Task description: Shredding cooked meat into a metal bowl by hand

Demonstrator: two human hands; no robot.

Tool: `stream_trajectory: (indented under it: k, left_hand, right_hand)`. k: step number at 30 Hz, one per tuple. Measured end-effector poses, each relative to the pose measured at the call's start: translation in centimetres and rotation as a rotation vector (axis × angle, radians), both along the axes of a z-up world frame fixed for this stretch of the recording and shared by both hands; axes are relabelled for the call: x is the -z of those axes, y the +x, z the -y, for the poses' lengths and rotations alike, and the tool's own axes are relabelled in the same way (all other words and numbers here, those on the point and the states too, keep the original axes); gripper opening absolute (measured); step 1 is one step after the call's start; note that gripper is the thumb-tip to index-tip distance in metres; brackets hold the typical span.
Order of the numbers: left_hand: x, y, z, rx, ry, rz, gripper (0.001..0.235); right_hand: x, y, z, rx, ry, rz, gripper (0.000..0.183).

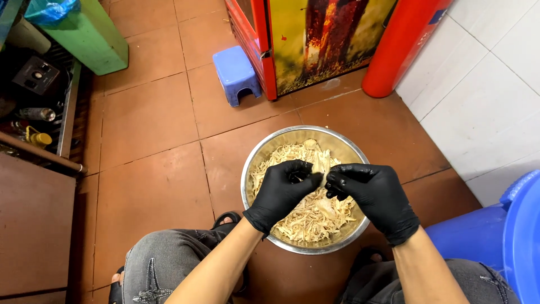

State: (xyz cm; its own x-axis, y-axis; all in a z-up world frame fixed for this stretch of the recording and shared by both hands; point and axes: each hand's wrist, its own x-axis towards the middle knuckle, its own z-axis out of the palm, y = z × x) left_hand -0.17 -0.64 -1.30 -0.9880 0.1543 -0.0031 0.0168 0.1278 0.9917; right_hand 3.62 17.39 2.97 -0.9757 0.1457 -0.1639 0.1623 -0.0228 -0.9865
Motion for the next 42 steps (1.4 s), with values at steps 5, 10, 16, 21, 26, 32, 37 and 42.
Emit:
stream_trajectory:
  k: [5, 10, 16, 21, 26, 32, 37, 42]
  left_hand:
    - [-1.0, 0.8, 0.6, 0.045, -0.184, -0.225, 0.021]
    - [-1.1, 1.1, 0.0, -0.028, -0.284, -0.27, 0.011]
    - [0.4, -0.1, 0.2, -0.142, -0.149, -0.091, 0.015]
    - [0.3, 0.0, 0.5, -0.102, -0.142, -0.054, 0.017]
    - [2.8, -2.2, 1.1, -0.219, -0.093, 0.072, 0.021]
    - [-1.1, 0.5, 0.2, 0.005, -0.193, -0.103, 0.02]
    - [-1.6, 0.7, 0.3, 0.099, -0.429, -0.597, 0.012]
    - [-1.5, 0.8, 0.5, 0.189, -0.717, -0.851, 0.016]
  right_hand:
    - [1.9, 0.2, 0.1, 0.014, 0.125, -0.045, 0.019]
    - [1.5, 0.4, 0.8, 0.012, 0.184, -0.118, 0.019]
    - [0.1, 0.3, 0.0, 0.081, 0.142, -0.118, 0.016]
    - [0.2, 0.2, -0.2, 0.115, 0.143, -0.117, 0.019]
    - [0.7, -0.3, -1.7, 0.159, 0.2, -0.11, 0.015]
    - [-1.1, 0.3, 0.6, 0.014, 0.345, -0.055, 0.024]
    - [2.7, -0.2, -0.6, -0.004, 0.545, -0.23, 0.018]
    - [3.5, 0.0, -1.1, -0.06, 0.741, -0.272, 0.014]
